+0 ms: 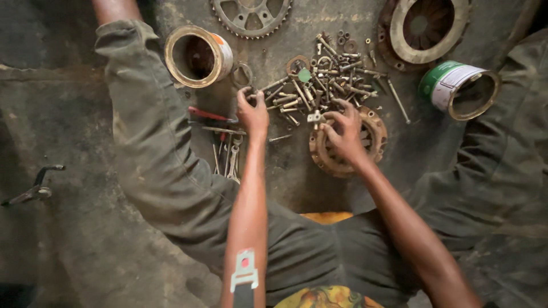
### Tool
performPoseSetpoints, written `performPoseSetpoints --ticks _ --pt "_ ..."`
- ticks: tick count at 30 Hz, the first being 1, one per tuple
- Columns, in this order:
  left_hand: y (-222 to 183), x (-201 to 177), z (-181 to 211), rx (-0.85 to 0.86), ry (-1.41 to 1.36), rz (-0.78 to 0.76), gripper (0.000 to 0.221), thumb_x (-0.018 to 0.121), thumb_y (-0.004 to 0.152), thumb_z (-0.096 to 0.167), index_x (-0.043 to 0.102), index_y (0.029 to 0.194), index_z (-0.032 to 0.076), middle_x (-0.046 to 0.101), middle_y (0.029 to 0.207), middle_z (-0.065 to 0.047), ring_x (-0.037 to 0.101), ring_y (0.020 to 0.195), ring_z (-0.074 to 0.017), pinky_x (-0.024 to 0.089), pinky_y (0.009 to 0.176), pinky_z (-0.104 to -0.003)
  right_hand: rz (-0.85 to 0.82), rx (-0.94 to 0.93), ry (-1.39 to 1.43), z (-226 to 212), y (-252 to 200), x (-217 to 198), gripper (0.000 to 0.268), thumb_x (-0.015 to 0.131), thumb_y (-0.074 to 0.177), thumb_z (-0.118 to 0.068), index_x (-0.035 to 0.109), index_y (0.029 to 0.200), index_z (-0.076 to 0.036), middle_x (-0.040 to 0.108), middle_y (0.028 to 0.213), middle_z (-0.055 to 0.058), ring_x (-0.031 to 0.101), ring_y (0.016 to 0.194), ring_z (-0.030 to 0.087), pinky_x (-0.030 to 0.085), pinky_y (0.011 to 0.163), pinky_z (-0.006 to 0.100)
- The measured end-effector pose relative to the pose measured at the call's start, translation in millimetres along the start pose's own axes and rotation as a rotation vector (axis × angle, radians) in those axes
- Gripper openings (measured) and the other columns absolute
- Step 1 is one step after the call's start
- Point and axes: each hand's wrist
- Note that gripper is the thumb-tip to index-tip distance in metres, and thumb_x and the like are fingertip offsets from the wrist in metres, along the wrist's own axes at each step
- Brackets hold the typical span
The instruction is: The person sits on the floor and assembles a circular mechanical component, inserting small metal pins into its slots. They use a screwdriver to adjust parts and handle various bolts and screws from nearby cans.
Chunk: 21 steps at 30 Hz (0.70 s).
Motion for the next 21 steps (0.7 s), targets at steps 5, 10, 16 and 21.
performPoseSetpoints --ticks 5,10,16,21 --pt "-1 -7 0 0.014 0.060 -0.019 0.024 0.075 0.091 0.021 0.067 0.108 0.006 0.074 0.097 -0.014 0.071 0.090 -0.0304 0.054 0.082 -0.043 -0.142 -0.032 -0.224 -23 4 -1 0.019 0.084 0.083 -0.025 0.076 0.089 -0.009 0.047 0.148 0.016 0.036 0.139 0.040 0.026 0.114 0.057" --pt "-13 -11 14 0.327 0.348 -0.221 0.026 0.074 0.089 0.015 0.067 0.113 0.006 0.068 0.107 -0.014 0.063 0.103 -0.0340 0.048 0.090 -0.047 -0.217 -0.116 -0.335 -40 -4 5 0.022 0.080 0.085 -0.023 0.071 0.096 -0.007 0.047 0.150 0.018 0.034 0.142 0.039 0.026 0.115 0.056" --pt "-31 -13 39 0.483 0.428 -0.358 0.042 0.082 0.078 0.019 0.069 0.118 0.013 0.057 0.114 -0.013 0.055 0.107 -0.0336 0.045 0.091 -0.047 -0.135 -0.094 -0.295 -21 -5 5 0.015 0.077 0.085 -0.017 0.074 0.099 -0.012 0.049 0.149 0.015 0.037 0.142 0.039 0.029 0.116 0.053" --pt "-24 -16 46 0.476 0.530 -0.391 0.038 0.083 0.077 0.018 0.070 0.113 0.015 0.056 0.117 -0.012 0.054 0.113 -0.0327 0.044 0.097 -0.046 -0.059 0.010 -0.343 3 3 16 0.012 0.079 0.089 -0.019 0.077 0.101 -0.016 0.049 0.151 0.013 0.040 0.142 0.037 0.030 0.121 0.052"
Point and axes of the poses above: each hand's wrist, its own y-axis towards the middle knuckle, its own x-axis out of the palm, z = x × y
